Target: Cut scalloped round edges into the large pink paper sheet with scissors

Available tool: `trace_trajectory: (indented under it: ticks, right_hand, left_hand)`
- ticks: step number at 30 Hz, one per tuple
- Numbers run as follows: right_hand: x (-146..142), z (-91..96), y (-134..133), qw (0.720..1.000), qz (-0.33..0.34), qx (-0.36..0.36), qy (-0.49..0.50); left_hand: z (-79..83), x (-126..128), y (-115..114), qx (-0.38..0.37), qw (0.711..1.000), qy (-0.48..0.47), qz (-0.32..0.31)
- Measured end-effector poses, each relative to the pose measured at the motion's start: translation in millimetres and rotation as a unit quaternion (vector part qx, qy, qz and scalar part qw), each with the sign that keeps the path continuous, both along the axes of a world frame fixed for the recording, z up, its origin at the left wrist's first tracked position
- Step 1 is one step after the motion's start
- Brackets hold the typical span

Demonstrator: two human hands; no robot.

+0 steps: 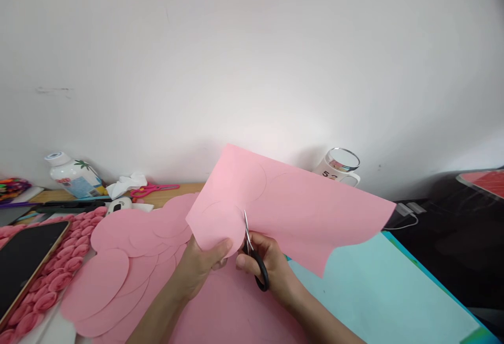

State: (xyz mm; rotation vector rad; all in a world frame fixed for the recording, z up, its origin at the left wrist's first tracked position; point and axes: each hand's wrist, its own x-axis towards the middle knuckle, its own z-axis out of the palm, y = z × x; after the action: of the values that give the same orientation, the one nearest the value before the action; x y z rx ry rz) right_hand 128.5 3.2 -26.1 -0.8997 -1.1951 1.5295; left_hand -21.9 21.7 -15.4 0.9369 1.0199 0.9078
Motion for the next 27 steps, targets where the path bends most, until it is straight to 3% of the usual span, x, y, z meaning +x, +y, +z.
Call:
trace_trajectory:
  ticks: [15, 21, 27]
  right_hand:
    - [1.6, -2.7, -0.7, 1.0, 0.003, 0.002, -0.026]
    - [0.3, -6.3, 0.4, 1.0, 0.004, -0.002, -0.011]
    - [0.5, -2.9, 0.8, 0.999, 0.027, 0.014, -0.021]
  left_hand:
    - [-0.7, -2.2, 4.2, 0.0, 0.999, -0.037, 0.003]
    - [1.9, 1.7, 4.4, 0.082, 0.996, 0.022, 0.013]
    - [6.8, 4.8, 1.1, 0.151, 0.983, 0.09, -0.048]
